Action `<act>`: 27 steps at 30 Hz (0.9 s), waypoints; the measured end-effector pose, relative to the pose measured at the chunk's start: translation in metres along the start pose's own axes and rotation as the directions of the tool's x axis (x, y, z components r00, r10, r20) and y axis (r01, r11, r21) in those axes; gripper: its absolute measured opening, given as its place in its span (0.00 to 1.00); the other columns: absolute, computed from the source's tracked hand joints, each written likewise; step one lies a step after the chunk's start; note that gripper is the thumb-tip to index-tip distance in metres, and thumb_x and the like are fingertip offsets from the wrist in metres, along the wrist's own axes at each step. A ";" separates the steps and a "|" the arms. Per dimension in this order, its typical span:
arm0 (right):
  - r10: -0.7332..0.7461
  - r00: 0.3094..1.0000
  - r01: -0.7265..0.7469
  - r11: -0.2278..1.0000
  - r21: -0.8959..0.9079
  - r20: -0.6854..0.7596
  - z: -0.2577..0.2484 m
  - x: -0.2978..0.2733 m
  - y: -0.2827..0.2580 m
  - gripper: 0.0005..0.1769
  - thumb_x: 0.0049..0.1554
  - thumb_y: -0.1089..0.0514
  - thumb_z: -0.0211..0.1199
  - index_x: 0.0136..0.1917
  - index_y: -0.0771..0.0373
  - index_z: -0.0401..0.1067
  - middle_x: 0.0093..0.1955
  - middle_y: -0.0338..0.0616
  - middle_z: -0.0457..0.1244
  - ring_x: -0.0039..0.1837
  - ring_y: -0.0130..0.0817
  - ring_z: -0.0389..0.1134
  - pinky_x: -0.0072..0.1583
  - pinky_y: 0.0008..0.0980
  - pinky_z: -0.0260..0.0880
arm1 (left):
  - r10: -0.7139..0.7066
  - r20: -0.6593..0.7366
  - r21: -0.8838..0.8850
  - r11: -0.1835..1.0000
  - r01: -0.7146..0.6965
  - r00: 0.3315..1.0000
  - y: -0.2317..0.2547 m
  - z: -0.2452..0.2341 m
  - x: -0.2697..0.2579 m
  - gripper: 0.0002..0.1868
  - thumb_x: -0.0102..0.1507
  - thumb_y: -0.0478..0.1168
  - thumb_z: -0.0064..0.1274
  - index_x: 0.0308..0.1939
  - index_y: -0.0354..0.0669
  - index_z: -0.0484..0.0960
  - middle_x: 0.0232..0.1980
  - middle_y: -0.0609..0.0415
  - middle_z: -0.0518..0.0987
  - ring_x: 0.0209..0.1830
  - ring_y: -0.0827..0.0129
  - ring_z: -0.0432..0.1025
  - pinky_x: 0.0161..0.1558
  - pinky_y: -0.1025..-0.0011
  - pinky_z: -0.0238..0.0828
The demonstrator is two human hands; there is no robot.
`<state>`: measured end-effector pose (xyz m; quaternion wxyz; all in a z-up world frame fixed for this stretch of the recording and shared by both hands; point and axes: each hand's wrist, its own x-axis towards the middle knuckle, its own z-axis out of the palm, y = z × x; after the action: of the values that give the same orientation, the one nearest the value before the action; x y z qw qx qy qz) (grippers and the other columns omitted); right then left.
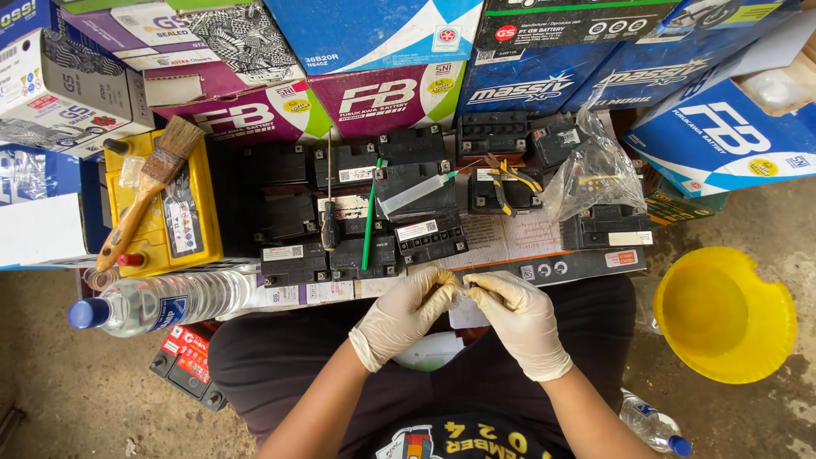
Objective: Servicing lead-acid batteries by filling them with electrolyte using a syringe and preparing terminal hardware.
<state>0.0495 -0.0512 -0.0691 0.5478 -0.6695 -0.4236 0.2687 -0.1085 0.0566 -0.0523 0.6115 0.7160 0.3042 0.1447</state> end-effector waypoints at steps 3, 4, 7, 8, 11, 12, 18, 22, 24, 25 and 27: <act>-0.037 0.999 0.037 0.999 0.000 -0.033 -0.003 0.001 -0.012 0.07 0.52 0.69 0.72 0.46 0.67 0.82 0.40 0.47 0.72 0.43 0.35 0.75 0.47 0.32 0.77 | -0.027 -0.046 0.034 0.999 0.028 0.999 0.011 0.001 -0.006 0.07 0.70 0.40 0.51 0.46 0.42 0.81 0.40 0.41 0.84 0.47 0.43 0.80 0.52 0.54 0.76; -0.037 0.999 0.037 0.999 0.001 -0.033 -0.004 0.001 -0.014 0.07 0.52 0.69 0.72 0.46 0.67 0.82 0.40 0.47 0.72 0.43 0.35 0.75 0.47 0.32 0.77 | -0.027 -0.047 0.034 0.999 0.029 0.999 0.014 -0.001 -0.007 0.07 0.70 0.40 0.51 0.46 0.42 0.81 0.40 0.41 0.84 0.47 0.43 0.80 0.52 0.54 0.76; -0.024 1.000 0.024 0.999 0.029 0.012 -0.010 0.000 -0.019 0.09 0.51 0.70 0.72 0.48 0.65 0.83 0.39 0.43 0.71 0.36 0.22 0.64 0.39 0.26 0.71 | 0.027 -0.048 0.175 0.984 -0.019 0.998 0.018 -0.009 -0.012 0.05 0.69 0.41 0.54 0.45 0.46 0.81 0.38 0.43 0.83 0.45 0.44 0.80 0.48 0.55 0.78; -0.101 0.988 0.109 0.992 -0.058 0.114 -0.016 0.000 -0.020 0.12 0.51 0.67 0.73 0.50 0.63 0.82 0.45 0.42 0.72 0.37 0.23 0.65 0.43 0.25 0.71 | 0.099 0.026 0.228 0.968 -0.102 0.995 0.017 -0.014 -0.015 0.05 0.70 0.42 0.50 0.46 0.47 0.79 0.37 0.50 0.82 0.39 0.53 0.77 0.43 0.60 0.75; -0.247 0.920 0.307 0.937 -0.167 0.303 -0.029 0.002 -0.033 0.18 0.51 0.63 0.74 0.56 0.60 0.79 0.52 0.42 0.72 0.46 0.31 0.69 0.54 0.29 0.74 | 0.204 0.125 0.303 0.924 -0.233 0.971 0.027 -0.027 -0.020 0.05 0.70 0.42 0.48 0.44 0.48 0.77 0.36 0.56 0.80 0.34 0.60 0.74 0.38 0.64 0.71; -0.318 0.867 0.412 0.891 -0.191 0.384 -0.032 0.004 -0.039 0.21 0.52 0.61 0.74 0.60 0.59 0.77 0.53 0.43 0.72 0.54 0.38 0.73 0.61 0.34 0.75 | 0.243 0.151 0.331 0.901 -0.281 0.958 0.033 -0.031 -0.022 0.05 0.70 0.42 0.49 0.42 0.47 0.77 0.35 0.56 0.79 0.34 0.59 0.74 0.38 0.63 0.70; -0.574 0.699 0.704 0.657 -0.269 0.427 -0.035 0.015 -0.080 0.16 0.56 0.65 0.71 0.57 0.70 0.74 0.50 0.50 0.70 0.47 0.47 0.70 0.56 0.41 0.77 | 0.216 0.091 0.282 0.931 -0.234 0.972 0.054 -0.032 -0.033 0.06 0.71 0.43 0.46 0.45 0.48 0.78 0.38 0.57 0.81 0.35 0.62 0.77 0.40 0.67 0.72; -0.569 0.758 0.651 0.695 -0.306 0.319 -0.030 0.008 -0.080 0.16 0.54 0.66 0.73 0.56 0.69 0.75 0.49 0.47 0.72 0.47 0.44 0.72 0.57 0.39 0.77 | 0.221 -0.003 0.216 0.953 -0.215 0.975 0.068 -0.022 -0.038 0.08 0.71 0.42 0.45 0.45 0.45 0.78 0.39 0.55 0.82 0.35 0.63 0.77 0.41 0.67 0.73; -0.545 0.791 0.611 0.722 -0.323 0.279 -0.029 0.005 -0.081 0.16 0.56 0.66 0.71 0.57 0.68 0.75 0.48 0.45 0.71 0.47 0.43 0.71 0.54 0.37 0.76 | 0.138 -0.048 0.211 0.970 -0.125 0.989 0.070 -0.018 -0.041 0.08 0.70 0.42 0.45 0.48 0.46 0.78 0.42 0.58 0.84 0.37 0.64 0.78 0.43 0.67 0.74; -0.546 0.790 0.612 0.722 -0.323 0.278 -0.028 0.004 -0.083 0.16 0.56 0.66 0.71 0.57 0.68 0.75 0.48 0.45 0.71 0.47 0.43 0.71 0.54 0.37 0.76 | 0.139 -0.048 0.212 0.969 -0.126 0.989 0.071 -0.018 -0.042 0.08 0.70 0.42 0.45 0.48 0.46 0.78 0.42 0.58 0.84 0.37 0.64 0.78 0.43 0.67 0.74; -0.559 0.800 0.598 0.724 -0.343 0.216 -0.026 0.001 -0.086 0.15 0.55 0.66 0.71 0.57 0.67 0.75 0.50 0.44 0.72 0.47 0.41 0.72 0.55 0.35 0.77 | 0.177 -0.089 0.228 0.962 -0.153 0.980 0.073 -0.015 -0.044 0.08 0.70 0.42 0.46 0.47 0.47 0.78 0.42 0.59 0.83 0.37 0.65 0.79 0.43 0.68 0.74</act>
<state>0.0478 -0.0604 0.0199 0.4366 -0.5857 -0.6824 0.0256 -0.1319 0.0363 0.0287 0.4968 0.7932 0.2902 0.1994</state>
